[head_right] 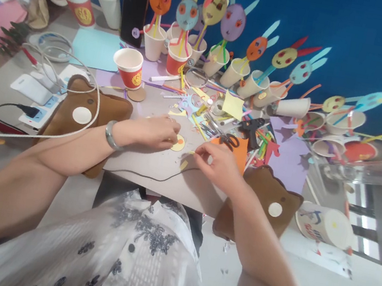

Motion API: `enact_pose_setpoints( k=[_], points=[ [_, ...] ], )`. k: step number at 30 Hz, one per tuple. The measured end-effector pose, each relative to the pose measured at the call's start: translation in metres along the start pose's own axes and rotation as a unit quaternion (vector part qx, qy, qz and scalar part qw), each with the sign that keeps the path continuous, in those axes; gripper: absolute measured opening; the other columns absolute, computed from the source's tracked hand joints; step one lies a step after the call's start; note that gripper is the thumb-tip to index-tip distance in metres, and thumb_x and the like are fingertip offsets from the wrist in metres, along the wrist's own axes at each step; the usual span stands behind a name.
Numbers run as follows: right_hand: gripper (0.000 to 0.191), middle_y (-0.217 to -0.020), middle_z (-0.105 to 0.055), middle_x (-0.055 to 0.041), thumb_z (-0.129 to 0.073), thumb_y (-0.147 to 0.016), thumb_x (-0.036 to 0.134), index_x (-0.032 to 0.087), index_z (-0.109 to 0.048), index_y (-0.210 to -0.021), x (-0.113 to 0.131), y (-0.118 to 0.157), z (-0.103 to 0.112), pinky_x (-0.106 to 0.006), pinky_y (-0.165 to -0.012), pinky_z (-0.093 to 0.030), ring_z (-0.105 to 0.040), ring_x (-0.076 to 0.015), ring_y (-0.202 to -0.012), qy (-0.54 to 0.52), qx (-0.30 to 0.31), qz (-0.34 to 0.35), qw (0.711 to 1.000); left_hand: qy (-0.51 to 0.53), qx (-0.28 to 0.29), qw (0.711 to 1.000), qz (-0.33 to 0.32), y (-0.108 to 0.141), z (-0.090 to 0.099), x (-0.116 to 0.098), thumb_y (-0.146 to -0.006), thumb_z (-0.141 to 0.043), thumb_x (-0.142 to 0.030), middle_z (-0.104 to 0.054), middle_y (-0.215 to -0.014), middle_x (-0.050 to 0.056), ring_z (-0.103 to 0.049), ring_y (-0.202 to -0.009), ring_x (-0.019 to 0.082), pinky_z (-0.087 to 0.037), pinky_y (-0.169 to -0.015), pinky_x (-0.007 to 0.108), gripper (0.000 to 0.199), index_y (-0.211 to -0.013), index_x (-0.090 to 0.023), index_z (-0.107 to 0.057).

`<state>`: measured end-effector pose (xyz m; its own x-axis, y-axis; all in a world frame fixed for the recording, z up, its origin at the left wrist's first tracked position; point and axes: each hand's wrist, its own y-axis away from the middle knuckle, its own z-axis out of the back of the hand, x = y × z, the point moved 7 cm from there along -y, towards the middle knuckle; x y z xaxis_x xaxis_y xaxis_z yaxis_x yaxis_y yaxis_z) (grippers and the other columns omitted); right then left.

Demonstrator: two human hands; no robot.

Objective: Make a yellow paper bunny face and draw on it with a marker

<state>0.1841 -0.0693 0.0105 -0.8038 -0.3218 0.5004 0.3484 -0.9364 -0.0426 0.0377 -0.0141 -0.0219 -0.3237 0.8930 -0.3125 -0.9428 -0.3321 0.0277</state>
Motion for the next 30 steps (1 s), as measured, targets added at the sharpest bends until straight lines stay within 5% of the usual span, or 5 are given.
enact_pose_setpoints(
  k=[5,8,11,16,30],
  points=[
    [0.019,-0.072,-0.071,-0.0021,-0.063,-0.089,0.039,0.023,-0.066,-0.079,-0.013,-0.007,-0.002,-0.033,-0.068,-0.05,-0.064,-0.0182,-0.066,-0.068,-0.002,-0.033,0.997,0.047,0.007,0.999,0.008,0.002,0.003,-0.001,-0.086,-0.058,-0.021,-0.07,-0.085,0.008,-0.061,-0.083,0.021,-0.041,-0.088,0.038,0.022,-0.07,-0.017,-0.073],
    [0.021,-0.072,-0.071,-0.0021,-0.066,-0.089,0.042,0.023,-0.067,-0.079,-0.009,-0.014,-0.01,-0.031,-0.065,-0.05,-0.063,-0.0175,-0.065,-0.104,0.004,-0.029,0.994,0.114,-0.03,0.992,0.037,-0.001,0.005,0.006,-0.086,-0.065,-0.03,-0.073,-0.091,0.009,-0.063,-0.089,0.021,-0.044,-0.088,0.036,0.018,-0.085,-0.016,-0.077],
    [0.022,-0.07,-0.07,-0.0014,-0.066,-0.089,0.042,0.022,-0.068,-0.079,0.001,-0.021,-0.017,-0.03,-0.063,-0.05,-0.062,-0.0166,-0.063,-0.123,0.005,-0.017,0.992,0.225,-0.071,0.971,0.045,-0.004,0.008,0.013,-0.085,-0.07,-0.037,-0.074,-0.097,0.008,-0.064,-0.088,0.019,-0.047,-0.081,0.031,0.028,-0.101,-0.014,-0.077],
    [0.021,-0.071,-0.071,-0.0013,-0.066,-0.088,0.041,0.022,-0.069,-0.079,0.009,-0.027,-0.022,-0.03,-0.064,-0.05,-0.062,-0.0161,-0.063,-0.141,-0.012,-0.011,0.99,0.349,-0.085,0.932,0.056,-0.006,0.009,0.018,-0.083,-0.067,-0.026,-0.072,-0.08,0.001,-0.062,-0.076,0.013,-0.046,-0.071,0.025,0.015,-0.086,-0.014,-0.076],
    [0.03,-0.074,-0.071,-0.0024,-0.07,-0.09,0.051,0.023,-0.068,-0.079,0.007,-0.026,-0.019,-0.032,-0.066,-0.053,-0.062,-0.017,-0.066,-0.16,-0.041,-0.023,0.986,0.412,-0.055,0.905,0.09,-0.006,0.0,0.022,-0.08,-0.068,-0.023,-0.068,-0.072,-0.001,-0.059,-0.07,0.011,-0.044,-0.066,0.023,0.009,-0.078,-0.014,-0.071]
  ],
)
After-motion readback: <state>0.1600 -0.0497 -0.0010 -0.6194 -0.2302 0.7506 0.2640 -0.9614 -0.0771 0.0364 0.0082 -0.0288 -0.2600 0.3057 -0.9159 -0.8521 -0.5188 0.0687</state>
